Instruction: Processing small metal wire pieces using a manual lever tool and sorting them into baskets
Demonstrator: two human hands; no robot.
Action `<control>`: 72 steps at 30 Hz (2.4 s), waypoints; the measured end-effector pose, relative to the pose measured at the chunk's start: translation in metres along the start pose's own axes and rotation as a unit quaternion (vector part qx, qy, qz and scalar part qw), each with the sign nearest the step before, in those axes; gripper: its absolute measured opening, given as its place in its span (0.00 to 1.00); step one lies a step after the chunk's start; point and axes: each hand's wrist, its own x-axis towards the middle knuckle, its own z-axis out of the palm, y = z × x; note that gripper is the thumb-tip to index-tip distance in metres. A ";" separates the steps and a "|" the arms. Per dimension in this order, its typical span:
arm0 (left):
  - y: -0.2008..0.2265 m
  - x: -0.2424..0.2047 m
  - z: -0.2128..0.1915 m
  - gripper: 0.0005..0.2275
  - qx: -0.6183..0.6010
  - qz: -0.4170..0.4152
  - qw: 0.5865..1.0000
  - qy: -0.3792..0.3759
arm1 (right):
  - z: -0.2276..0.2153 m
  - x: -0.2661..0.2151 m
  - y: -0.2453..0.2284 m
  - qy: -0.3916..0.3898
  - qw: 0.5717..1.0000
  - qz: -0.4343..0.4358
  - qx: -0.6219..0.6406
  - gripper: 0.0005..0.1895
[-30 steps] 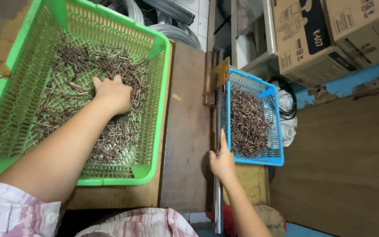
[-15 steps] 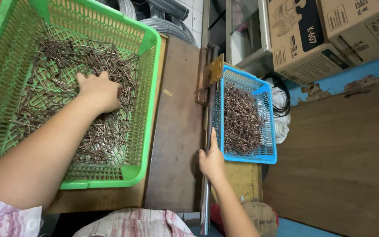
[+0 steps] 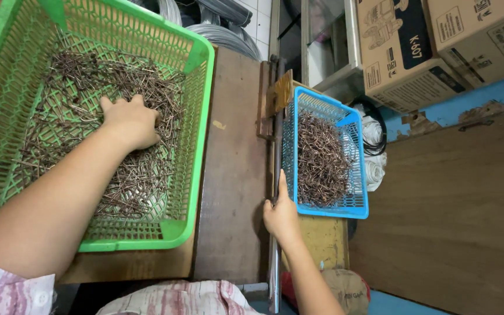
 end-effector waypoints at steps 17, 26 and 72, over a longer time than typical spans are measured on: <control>0.000 -0.030 -0.034 0.09 -0.023 0.026 0.999 0.022 | -0.012 -0.020 -0.027 0.002 1.000 -0.011 0.004 0.47; -0.004 -0.032 -0.039 0.11 -0.059 0.033 0.994 0.088 | -0.013 -0.020 -0.025 0.001 1.000 -0.023 0.008 0.45; 0.017 -0.030 -0.044 0.10 -0.247 0.019 0.958 0.145 | 0.022 0.024 0.036 0.054 0.997 -0.051 -0.015 0.50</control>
